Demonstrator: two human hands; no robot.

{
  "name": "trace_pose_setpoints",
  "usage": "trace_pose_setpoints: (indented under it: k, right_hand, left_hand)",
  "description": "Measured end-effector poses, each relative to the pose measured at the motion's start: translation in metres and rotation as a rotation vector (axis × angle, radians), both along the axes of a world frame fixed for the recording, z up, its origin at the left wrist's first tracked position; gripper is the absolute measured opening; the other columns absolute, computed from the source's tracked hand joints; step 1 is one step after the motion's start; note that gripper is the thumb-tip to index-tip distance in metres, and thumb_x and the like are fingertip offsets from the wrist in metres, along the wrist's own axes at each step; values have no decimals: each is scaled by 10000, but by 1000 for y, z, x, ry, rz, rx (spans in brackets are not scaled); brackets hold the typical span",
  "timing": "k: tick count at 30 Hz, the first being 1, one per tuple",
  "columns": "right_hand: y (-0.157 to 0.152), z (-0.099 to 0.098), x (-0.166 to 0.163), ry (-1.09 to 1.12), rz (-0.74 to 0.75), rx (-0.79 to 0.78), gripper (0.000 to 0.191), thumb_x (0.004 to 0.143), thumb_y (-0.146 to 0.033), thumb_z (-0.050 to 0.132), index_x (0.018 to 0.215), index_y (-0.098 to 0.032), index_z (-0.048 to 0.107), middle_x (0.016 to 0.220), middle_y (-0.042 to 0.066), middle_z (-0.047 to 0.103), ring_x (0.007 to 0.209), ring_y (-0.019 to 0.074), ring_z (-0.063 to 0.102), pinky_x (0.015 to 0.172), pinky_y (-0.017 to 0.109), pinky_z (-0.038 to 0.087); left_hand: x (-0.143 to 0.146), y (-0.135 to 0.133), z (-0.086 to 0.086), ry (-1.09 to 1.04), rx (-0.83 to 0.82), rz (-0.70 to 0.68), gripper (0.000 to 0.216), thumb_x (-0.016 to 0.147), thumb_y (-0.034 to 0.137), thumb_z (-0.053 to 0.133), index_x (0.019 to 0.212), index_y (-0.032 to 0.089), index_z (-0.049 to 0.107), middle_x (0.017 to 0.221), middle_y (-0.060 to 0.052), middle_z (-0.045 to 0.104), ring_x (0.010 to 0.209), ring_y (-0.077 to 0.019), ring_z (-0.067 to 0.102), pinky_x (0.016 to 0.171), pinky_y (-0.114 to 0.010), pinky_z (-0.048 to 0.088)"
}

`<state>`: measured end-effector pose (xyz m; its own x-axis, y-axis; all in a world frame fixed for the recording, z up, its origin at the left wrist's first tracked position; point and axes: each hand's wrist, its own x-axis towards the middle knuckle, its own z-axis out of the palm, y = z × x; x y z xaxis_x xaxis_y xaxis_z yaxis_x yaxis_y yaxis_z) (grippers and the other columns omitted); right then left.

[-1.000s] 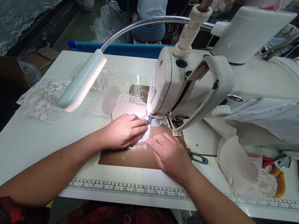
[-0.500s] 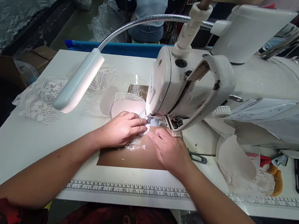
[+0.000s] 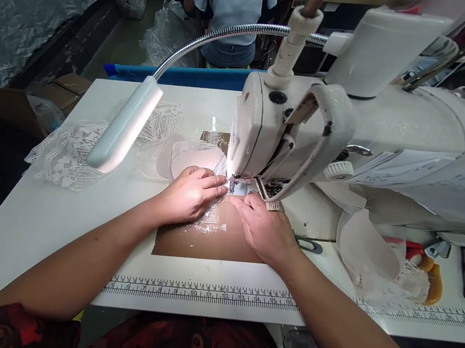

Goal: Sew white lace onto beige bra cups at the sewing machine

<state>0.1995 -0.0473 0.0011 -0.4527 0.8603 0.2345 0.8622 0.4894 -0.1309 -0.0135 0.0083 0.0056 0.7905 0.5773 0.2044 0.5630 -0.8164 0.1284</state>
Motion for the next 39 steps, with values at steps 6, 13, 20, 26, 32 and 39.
trace_pose_setpoints:
  k: [6,13,20,26,32,39]
  right_hand:
    - [-2,2,4,44,22,3,412,807,-79,460,1156,-213,634,882,33,653,742,168,504,579,279,291]
    - [-4,-2,11,42,24,6,320,866,-159,449,1090,-176,676,800,39,665,699,168,522,612,286,332]
    - [-6,1,15,40,-28,5,294,873,-176,434,1004,-184,697,798,40,675,688,162,538,619,283,342]
    - [-10,8,17,103,260,-28,269,869,-169,473,1028,-185,689,791,34,665,723,150,556,650,270,373]
    - [-12,5,15,30,330,-5,264,869,-154,449,965,-173,695,764,45,643,714,161,521,639,284,358]
    - [-13,3,12,18,288,27,249,853,-151,469,959,-166,693,717,29,611,686,161,477,638,285,336]
  left_hand:
    - [0,-1,3,55,33,15,374,946,260,386,1252,148,570,1309,-114,562,1144,-293,468,905,-453,394]
    - [-5,-16,35,218,-137,112,528,926,480,434,1316,134,516,1297,-125,560,1085,-304,524,833,-407,480]
    - [1,-26,39,99,-262,34,413,913,408,494,1199,131,602,1132,-119,630,1010,-248,595,877,-373,504]
    - [9,-27,24,28,-172,-39,329,915,337,482,1086,109,647,1080,-158,603,989,-251,580,849,-379,495]
    - [8,-29,19,56,-128,-24,344,914,325,489,1178,139,607,1246,-136,563,987,-250,545,858,-399,474]
    - [10,-27,17,76,-114,-14,374,930,344,454,1208,135,590,1288,-130,551,971,-255,531,843,-404,464]
